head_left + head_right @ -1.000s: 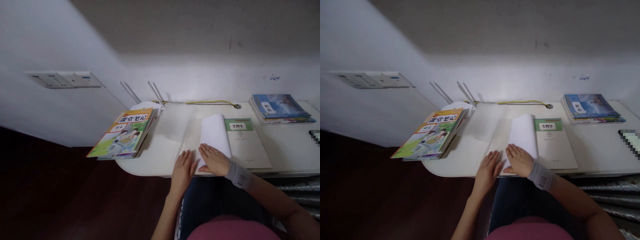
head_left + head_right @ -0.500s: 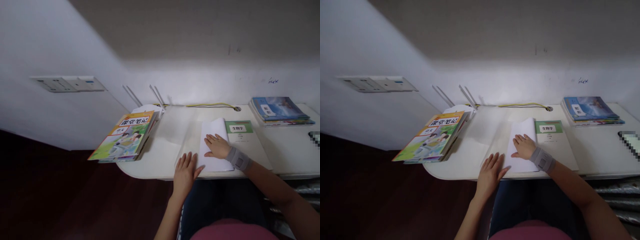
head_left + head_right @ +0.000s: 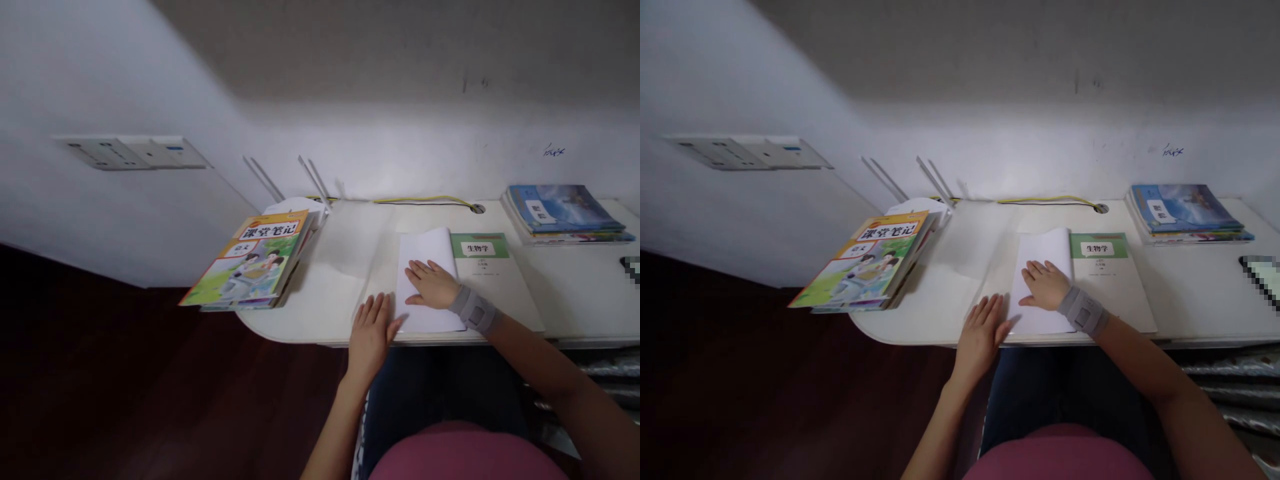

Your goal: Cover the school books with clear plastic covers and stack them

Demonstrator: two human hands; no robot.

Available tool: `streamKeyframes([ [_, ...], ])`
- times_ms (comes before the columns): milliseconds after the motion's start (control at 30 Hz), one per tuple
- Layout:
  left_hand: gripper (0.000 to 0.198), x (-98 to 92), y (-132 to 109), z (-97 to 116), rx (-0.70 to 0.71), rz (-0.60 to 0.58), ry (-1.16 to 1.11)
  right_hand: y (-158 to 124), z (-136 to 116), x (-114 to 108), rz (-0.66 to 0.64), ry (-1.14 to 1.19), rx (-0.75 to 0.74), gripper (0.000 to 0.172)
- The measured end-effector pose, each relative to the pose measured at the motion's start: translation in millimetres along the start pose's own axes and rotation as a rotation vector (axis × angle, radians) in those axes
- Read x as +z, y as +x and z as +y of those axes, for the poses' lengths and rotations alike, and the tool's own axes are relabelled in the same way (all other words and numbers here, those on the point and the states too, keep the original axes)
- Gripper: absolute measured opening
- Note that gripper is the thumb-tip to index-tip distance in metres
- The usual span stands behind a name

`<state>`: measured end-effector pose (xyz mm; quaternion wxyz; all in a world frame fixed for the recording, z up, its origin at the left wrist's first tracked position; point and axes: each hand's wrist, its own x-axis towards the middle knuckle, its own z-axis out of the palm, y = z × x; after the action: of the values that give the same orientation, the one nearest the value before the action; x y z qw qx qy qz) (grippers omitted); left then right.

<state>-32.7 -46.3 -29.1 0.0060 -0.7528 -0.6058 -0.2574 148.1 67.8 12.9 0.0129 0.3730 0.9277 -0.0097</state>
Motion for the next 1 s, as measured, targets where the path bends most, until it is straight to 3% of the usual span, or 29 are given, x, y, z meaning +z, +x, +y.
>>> streamKeyframes([
  [133,0.047,-14.2,3,-9,-0.12,0.02,-0.205,-10,-4,-5,0.026,0.003,-0.034,0.063],
  [267,0.039,-27.2,2,-31,-0.164,0.014,-0.222,-38,-11,-10,0.032,-0.01,-0.152,0.053],
  [433,0.032,-28.3,-3,-48,-0.1,0.018,-0.162,-63,-15,-10,0.008,0.002,-0.223,0.063],
  [567,0.031,-26.0,-3,-45,-0.064,0.056,-0.129,-62,-25,-8,-0.002,0.036,-0.229,0.072],
  [667,0.031,-25.6,-4,-48,-0.067,0.065,-0.123,-58,-26,-10,0.025,0.112,-0.244,0.067],
  [733,0.032,-25.3,-4,-51,-0.061,0.063,-0.118,-56,-13,-14,0.082,0.185,-0.226,0.06],
  [833,0.033,-24.4,-5,-43,-0.068,0.12,-0.036,-48,30,-17,0.234,0.288,-0.099,0.052],
  [933,0.039,-21.2,1,-1,-0.03,0.195,0.037,-30,84,-9,0.397,0.414,0.081,0.054],
  [1000,0.046,-17.3,9,40,0.096,0.116,0.006,-14,111,2,0.473,0.471,0.24,0.059],
])
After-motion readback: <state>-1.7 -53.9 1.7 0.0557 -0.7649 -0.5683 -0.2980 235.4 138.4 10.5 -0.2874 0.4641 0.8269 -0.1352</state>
